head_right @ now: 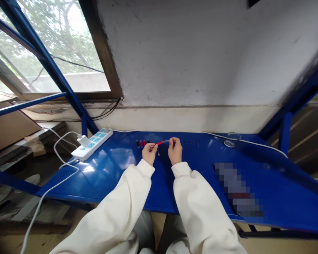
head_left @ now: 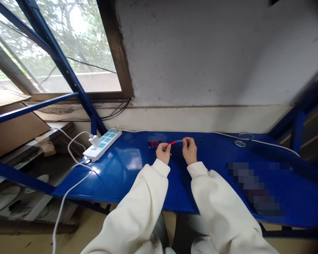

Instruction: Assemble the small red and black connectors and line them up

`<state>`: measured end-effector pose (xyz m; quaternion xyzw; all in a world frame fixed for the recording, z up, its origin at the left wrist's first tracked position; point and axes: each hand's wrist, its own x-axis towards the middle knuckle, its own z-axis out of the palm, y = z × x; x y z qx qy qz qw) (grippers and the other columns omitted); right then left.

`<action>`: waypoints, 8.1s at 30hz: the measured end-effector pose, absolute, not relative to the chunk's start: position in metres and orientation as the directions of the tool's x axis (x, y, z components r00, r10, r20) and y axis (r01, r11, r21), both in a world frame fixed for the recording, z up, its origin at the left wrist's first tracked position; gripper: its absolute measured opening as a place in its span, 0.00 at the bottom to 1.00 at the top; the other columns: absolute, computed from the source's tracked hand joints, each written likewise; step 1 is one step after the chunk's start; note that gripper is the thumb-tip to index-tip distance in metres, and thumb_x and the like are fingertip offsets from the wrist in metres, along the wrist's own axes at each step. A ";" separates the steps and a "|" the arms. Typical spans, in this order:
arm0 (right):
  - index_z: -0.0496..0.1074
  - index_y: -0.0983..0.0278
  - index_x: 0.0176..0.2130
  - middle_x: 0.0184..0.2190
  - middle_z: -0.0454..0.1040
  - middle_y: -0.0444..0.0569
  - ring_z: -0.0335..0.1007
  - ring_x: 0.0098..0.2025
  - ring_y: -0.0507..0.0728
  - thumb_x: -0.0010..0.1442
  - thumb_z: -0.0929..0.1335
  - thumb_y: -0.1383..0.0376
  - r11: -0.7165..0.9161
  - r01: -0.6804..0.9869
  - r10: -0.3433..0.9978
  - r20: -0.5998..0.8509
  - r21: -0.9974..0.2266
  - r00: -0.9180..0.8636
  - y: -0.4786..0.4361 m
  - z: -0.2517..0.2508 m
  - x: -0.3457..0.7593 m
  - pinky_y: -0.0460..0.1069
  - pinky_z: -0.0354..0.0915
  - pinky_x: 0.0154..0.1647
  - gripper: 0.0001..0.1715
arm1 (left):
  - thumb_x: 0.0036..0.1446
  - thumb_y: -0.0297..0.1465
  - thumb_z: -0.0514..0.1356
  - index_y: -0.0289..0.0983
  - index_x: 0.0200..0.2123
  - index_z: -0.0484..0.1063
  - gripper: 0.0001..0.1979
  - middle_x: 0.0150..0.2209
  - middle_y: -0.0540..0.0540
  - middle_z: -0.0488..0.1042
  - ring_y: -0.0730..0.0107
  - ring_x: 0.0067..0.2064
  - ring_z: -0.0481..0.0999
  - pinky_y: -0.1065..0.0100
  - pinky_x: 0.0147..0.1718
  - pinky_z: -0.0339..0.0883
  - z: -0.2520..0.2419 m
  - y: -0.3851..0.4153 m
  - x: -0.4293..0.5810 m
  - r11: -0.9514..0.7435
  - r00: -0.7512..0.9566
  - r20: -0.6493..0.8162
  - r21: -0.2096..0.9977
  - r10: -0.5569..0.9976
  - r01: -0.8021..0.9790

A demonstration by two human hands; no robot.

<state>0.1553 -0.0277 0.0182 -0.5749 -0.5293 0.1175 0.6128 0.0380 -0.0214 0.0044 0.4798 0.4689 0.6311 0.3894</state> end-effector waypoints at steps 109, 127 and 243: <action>0.66 0.66 0.33 0.27 0.71 0.47 0.66 0.27 0.50 0.52 0.65 0.67 0.221 0.793 0.974 0.164 -0.568 -0.154 0.029 0.008 0.121 0.45 0.60 0.30 0.05 | 0.44 0.29 0.51 0.35 0.31 0.64 0.09 0.37 0.42 0.72 0.68 0.38 0.72 0.76 0.21 0.54 0.017 -0.026 0.018 0.063 -0.395 -0.305 0.851 0.866 -0.521; 0.65 0.66 0.43 0.32 0.72 0.49 0.68 0.31 0.52 0.48 0.67 0.66 0.153 0.831 0.985 0.012 -0.534 -0.173 0.025 0.015 0.126 0.45 0.58 0.29 0.20 | 0.43 0.30 0.52 0.35 0.29 0.65 0.08 0.32 0.44 0.73 0.72 0.29 0.71 0.77 0.17 0.50 0.015 -0.025 0.020 0.105 -0.358 -0.265 0.907 0.895 -0.408; 0.69 0.61 0.35 0.31 0.73 0.48 0.66 0.36 0.55 0.55 0.62 0.63 0.200 0.902 0.943 0.327 -0.383 -0.070 -0.027 0.054 0.132 0.48 0.49 0.35 0.09 | 0.44 0.40 0.60 0.36 0.40 0.61 0.21 0.21 0.55 0.65 0.83 0.15 0.61 0.77 0.13 0.53 0.025 -0.040 0.029 -0.203 -0.183 0.167 0.958 0.969 -0.202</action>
